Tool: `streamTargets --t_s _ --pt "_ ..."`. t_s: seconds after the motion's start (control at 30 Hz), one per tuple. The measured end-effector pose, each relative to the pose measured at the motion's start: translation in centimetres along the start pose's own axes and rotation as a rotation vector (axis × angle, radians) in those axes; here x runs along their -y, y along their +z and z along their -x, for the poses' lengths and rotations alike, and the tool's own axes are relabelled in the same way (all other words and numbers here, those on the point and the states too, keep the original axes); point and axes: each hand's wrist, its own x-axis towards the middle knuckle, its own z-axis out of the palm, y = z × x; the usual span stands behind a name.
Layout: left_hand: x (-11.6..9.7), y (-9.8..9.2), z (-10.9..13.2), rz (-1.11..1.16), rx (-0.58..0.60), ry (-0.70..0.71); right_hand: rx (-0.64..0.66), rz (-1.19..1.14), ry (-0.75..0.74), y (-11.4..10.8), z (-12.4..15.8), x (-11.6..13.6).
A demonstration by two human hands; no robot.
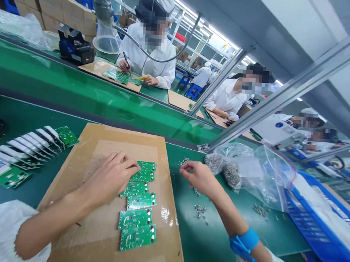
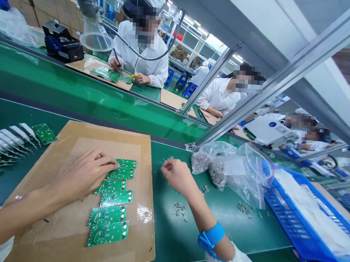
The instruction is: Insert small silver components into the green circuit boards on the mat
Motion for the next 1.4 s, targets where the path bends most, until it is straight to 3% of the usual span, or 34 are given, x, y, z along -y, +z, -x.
streamTargets --t_s 0.23,0.4,0.5,0.6,0.73,0.83,1.07,1.27,1.4 --pt "0.1 0.3 0.1 0.046 -0.041 -0.015 0.104 0.252 -0.371 0.9 -0.6 -1.9" --pt "0.2 0.1 0.1 0.037 -0.008 -0.016 0.184 0.236 -0.498 0.6 -1.3 -2.5" --pt "0.2 -0.1 0.2 0.051 -0.02 -0.024 0.154 0.234 -0.471 0.4 -0.9 -2.5" --pt "-0.8 -0.5 -0.1 0.18 -0.062 -0.058 0.046 0.224 -0.379 0.7 0.3 -1.1" --pt "-3.0 -1.1 -0.9 0.564 -0.052 -0.271 -0.098 0.073 -0.351 3.0 2.6 2.6" --pt "-3.8 -1.2 -1.3 0.723 -0.026 -0.389 -0.139 -0.008 -0.381 5.0 3.6 4.9" --pt "-3.1 -1.4 -1.1 0.748 -0.022 -0.359 -0.081 -0.214 -0.28 5.3 4.2 5.7" --pt "-3.1 -1.5 -1.1 0.752 -0.023 -0.346 -0.083 -0.227 -0.266 5.2 4.9 5.9" --pt "-3.0 -1.6 -1.0 0.685 -0.065 -0.259 0.059 -0.472 -0.161 5.0 4.7 5.6"
